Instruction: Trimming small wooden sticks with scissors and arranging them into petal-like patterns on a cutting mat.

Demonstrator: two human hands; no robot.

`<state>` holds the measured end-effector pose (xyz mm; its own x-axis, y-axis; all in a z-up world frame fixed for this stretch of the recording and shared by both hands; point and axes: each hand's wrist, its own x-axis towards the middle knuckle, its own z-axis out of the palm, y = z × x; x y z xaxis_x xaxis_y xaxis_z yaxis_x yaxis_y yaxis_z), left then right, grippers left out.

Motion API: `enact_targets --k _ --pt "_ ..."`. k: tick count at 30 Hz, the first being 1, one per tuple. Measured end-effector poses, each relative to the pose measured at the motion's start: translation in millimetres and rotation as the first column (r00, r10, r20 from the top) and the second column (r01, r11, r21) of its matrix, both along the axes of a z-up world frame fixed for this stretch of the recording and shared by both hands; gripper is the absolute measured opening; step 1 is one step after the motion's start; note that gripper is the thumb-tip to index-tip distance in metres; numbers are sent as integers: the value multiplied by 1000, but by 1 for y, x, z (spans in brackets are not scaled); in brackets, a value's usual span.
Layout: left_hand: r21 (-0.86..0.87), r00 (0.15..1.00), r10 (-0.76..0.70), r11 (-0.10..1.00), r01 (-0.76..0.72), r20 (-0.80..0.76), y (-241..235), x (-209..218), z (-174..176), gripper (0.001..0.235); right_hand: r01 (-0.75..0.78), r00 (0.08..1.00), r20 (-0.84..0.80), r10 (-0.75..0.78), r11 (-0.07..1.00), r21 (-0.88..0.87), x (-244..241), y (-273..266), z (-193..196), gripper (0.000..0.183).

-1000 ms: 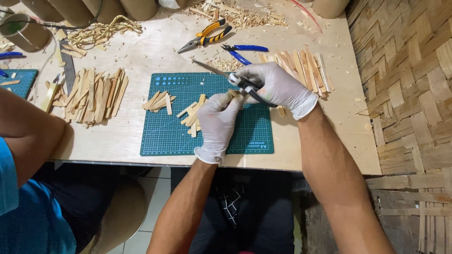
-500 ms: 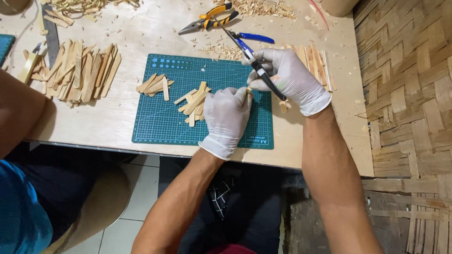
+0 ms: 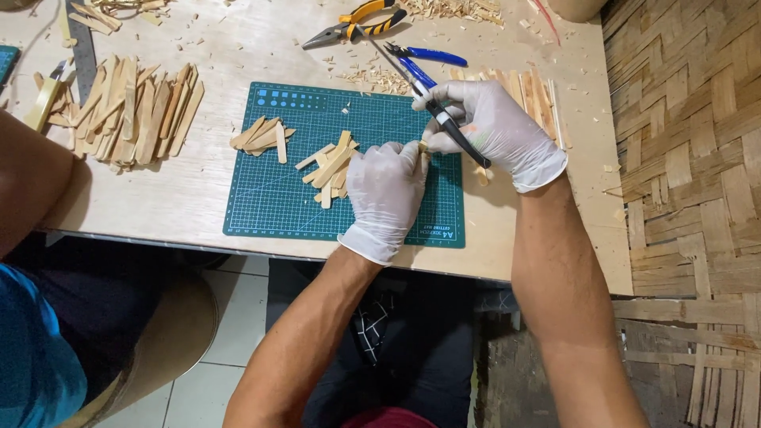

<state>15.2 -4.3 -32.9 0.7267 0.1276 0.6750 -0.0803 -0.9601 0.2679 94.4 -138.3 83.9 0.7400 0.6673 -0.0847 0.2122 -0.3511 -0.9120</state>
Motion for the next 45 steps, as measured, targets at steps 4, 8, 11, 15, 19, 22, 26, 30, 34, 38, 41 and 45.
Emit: enact_targets --k 4,8,11,15,19,22,26,30,34,38,41,45 --pt "-60 998 -17 998 14 -54 2 2 -1 20 -5 999 -52 7 1000 28 5 -4 -9 57" --pt "-106 996 -66 993 59 -65 3 3 -3 13 -31 999 -35 34 995 90 11 -6 -20 56" --pt "-127 995 -84 989 76 -56 4 3 -3 10 -63 998 -9 64 992 107 14 -3 -25 56" --pt "-181 990 -118 978 102 -76 5 3 -7 13 -61 998 -3 61 994 95 17 -4 -29 56" --pt "-196 986 -116 976 91 -123 6 4 -10 16 -57 998 41 54 996 65 11 -3 -20 55" --pt "-212 987 -119 973 94 -111 6 2 -8 22 -70 996 57 66 994 81 12 -3 -22 53" --pt "-298 989 -146 944 142 7 7 -3 0 17 -26 999 -16 28 989 144 12 -4 -22 51" --pt "-290 975 -180 933 212 133 14 -16 27 10 12 1000 -12 -10 989 148 6 -4 -12 48" --pt "-144 989 -141 979 146 42 59 -44 71 6 42 999 -7 -41 987 156 12 -9 -19 51" --pt "12 978 -30 999 33 -207 106 -53 70 8 63 998 0 -64 988 142 8 -5 -12 49" --pt "192 950 10 980 52 -311 118 -52 63 23 61 998 -3 -61 987 146 8 -3 -11 49" --pt "330 941 45 941 73 -335 112 -44 50 10 62 998 -32 -58 983 170 11 -6 -17 46"
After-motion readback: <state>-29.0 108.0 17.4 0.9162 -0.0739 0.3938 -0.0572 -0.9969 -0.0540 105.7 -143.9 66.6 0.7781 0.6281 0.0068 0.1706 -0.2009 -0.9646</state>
